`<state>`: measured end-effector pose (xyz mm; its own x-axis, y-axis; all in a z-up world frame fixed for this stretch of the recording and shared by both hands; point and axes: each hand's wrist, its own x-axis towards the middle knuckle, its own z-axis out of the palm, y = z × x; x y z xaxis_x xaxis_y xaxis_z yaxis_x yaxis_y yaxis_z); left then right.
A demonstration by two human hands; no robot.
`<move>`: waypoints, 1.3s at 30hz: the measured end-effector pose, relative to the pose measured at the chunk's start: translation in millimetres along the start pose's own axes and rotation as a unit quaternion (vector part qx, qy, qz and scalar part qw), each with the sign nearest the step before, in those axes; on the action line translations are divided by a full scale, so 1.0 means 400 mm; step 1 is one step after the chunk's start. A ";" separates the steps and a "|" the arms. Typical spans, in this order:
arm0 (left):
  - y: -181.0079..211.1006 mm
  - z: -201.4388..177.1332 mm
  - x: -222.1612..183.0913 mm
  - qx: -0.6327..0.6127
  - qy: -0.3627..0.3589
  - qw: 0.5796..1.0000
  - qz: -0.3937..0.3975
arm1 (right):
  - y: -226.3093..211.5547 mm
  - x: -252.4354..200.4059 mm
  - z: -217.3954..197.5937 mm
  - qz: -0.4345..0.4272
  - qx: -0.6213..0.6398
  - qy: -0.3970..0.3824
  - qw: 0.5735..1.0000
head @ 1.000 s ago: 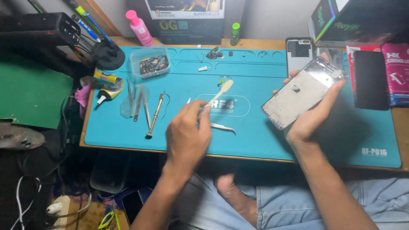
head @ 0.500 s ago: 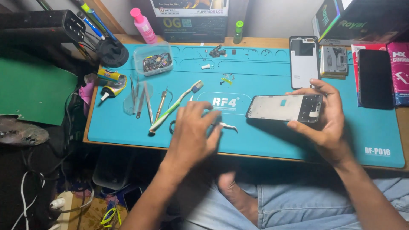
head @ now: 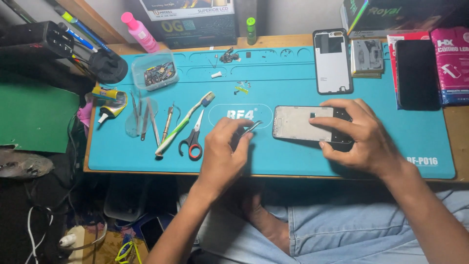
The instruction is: Cleaning and brushing the frame of a mobile phone to remove adhesive residue during a repair process.
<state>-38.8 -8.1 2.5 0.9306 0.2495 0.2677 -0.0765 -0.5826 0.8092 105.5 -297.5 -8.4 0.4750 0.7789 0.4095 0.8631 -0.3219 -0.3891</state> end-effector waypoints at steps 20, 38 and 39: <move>-0.004 0.087 0.066 0.042 -0.018 0.997 -0.064 | 0.035 -0.005 0.015 0.000 0.010 -0.003 1.000; 0.004 0.047 0.063 0.033 -0.002 0.994 -0.105 | 0.048 0.041 0.039 -0.055 -0.010 0.029 0.998; 0.003 0.049 0.070 0.045 0.007 0.994 -0.097 | 0.047 0.041 0.040 -0.065 -0.018 0.028 0.997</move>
<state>-5.9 -17.0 0.4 0.9195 0.3745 0.1194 0.1369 -0.5899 0.7958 126.7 -282.2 -22.1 0.3662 0.7846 0.5003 0.9235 -0.2402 -0.2992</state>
